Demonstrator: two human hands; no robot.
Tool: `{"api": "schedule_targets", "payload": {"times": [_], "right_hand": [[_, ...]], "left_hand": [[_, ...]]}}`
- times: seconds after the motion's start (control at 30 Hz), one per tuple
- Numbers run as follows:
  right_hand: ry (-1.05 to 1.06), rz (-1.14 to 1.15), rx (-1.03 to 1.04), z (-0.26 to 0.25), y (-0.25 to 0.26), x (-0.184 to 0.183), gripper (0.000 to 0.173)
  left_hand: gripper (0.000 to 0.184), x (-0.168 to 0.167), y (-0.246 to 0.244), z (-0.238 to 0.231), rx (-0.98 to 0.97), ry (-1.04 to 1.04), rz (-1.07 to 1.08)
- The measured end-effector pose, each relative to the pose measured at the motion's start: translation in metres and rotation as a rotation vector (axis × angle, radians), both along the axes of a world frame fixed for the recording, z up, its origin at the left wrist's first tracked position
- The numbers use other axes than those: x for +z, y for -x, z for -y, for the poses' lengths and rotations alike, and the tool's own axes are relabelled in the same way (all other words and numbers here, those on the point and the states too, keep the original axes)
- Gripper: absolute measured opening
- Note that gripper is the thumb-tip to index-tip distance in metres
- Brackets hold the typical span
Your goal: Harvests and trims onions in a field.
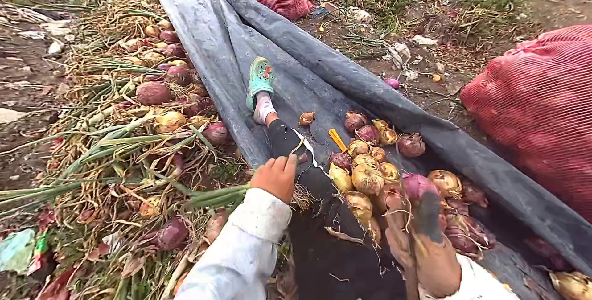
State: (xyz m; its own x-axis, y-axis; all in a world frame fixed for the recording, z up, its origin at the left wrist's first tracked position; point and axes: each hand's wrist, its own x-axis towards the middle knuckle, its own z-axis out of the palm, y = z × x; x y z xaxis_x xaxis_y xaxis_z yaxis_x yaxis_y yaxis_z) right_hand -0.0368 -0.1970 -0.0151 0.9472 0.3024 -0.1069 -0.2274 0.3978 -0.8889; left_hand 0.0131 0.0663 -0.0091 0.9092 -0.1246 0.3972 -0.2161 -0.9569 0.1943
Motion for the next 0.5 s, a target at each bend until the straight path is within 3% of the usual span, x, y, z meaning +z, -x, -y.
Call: {"api": "schedule_targets", "payload": {"times": [0.1, 0.2, 0.27, 0.3, 0.33, 0.37, 0.4, 0.43, 0.5], "right_hand": [[0.284, 0.018, -0.109, 0.022, -0.002, 0.025, 0.038], [0.343, -0.143, 0.002, 0.048, -0.017, -0.018, 0.028], [0.337, -0.238, 0.074, 0.040, -0.021, -0.034, 0.028], [0.404, -0.276, 0.029, 0.021, -0.020, -0.024, 0.025], [0.459, -0.305, 0.002, 0.007, -0.023, -0.014, 0.024], [0.491, -0.326, 0.002, -0.001, -0.029, -0.009, 0.025], [0.520, -0.341, 0.018, -0.005, -0.035, -0.008, 0.028], [0.561, -0.351, 0.054, -0.007, -0.044, -0.009, 0.029], [0.654, -0.335, 0.115, -0.006, -0.070, -0.015, 0.032]], "left_hand": [[0.028, -0.002, 0.007, -0.056, 0.104, -0.066, -0.197], [0.036, -0.019, 0.058, -0.127, 0.283, -0.243, -0.477], [0.043, 0.007, 0.082, -0.151, 0.615, -0.288, -0.828], [0.048, 0.035, 0.077, -0.143, 0.776, -0.277, -1.067], [0.052, 0.053, 0.072, -0.138, 0.827, -0.228, -1.169], [0.049, 0.056, 0.078, -0.133, 0.762, -0.169, -1.068], [0.043, 0.041, 0.089, -0.131, 0.582, -0.144, -0.828], [0.034, 0.007, 0.096, -0.129, 0.322, -0.121, -0.471], [0.028, -0.036, 0.075, -0.079, -0.036, -0.089, -0.076]]}}
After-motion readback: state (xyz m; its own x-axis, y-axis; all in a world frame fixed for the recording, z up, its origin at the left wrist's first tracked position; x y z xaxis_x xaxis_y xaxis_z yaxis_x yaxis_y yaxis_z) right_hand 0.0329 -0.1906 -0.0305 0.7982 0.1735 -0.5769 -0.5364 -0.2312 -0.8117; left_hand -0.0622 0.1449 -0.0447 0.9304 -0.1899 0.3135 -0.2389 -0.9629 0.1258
